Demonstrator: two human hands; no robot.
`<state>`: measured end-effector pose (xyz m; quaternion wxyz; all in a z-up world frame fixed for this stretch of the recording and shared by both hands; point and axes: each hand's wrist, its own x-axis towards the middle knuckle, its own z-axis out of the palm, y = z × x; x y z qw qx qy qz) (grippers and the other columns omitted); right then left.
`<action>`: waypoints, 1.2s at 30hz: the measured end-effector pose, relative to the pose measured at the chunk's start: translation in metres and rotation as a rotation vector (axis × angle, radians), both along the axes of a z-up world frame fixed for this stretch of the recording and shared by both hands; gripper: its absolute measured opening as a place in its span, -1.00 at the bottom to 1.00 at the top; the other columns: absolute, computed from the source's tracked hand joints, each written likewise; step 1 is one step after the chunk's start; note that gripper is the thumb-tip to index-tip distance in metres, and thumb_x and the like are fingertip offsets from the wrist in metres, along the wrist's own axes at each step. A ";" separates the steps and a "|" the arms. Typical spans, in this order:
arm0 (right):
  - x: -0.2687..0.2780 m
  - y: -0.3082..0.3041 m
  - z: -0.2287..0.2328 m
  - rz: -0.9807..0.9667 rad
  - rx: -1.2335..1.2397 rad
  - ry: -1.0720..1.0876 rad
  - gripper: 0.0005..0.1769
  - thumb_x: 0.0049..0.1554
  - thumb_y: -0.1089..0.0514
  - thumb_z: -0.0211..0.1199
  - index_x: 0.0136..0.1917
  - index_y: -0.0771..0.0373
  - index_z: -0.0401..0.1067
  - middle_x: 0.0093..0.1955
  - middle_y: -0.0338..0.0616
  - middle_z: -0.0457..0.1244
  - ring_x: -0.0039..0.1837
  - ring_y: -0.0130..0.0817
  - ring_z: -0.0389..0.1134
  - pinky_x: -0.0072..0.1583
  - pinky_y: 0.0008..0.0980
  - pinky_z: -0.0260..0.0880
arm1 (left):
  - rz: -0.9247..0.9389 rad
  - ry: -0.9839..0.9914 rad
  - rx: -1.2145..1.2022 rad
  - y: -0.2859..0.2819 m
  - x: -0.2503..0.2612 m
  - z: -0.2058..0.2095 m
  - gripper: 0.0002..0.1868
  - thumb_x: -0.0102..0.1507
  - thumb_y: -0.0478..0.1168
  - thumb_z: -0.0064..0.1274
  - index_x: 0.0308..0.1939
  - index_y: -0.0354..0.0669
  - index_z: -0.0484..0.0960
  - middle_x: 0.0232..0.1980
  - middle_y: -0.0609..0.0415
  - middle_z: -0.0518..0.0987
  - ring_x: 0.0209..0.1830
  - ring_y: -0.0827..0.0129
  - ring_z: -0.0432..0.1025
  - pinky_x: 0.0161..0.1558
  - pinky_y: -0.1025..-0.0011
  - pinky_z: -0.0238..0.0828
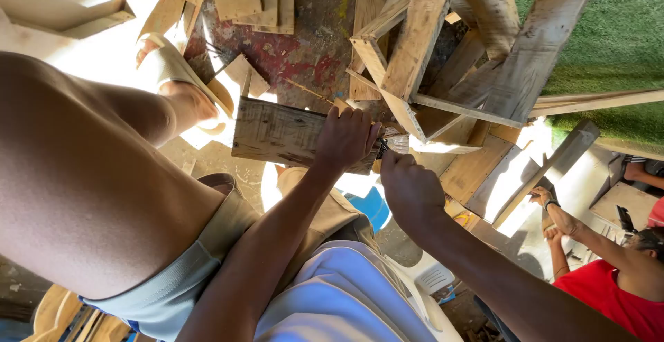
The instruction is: Disassembling wooden crates using a screwdriver to pry slats apart
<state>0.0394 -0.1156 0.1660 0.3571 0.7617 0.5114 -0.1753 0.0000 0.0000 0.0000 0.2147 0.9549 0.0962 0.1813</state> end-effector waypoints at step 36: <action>-0.047 -0.086 0.037 -2.414 0.910 0.976 -0.77 0.35 0.02 0.11 -0.05 0.19 0.25 -0.30 -0.12 0.18 -0.51 -0.49 -0.05 -0.48 -0.48 -0.17 | -0.061 0.038 -0.154 0.041 -0.035 0.092 -0.58 0.43 0.01 -0.13 -0.45 -0.11 0.48 -0.50 0.00 0.53 -0.50 0.09 0.43 -0.21 0.15 0.33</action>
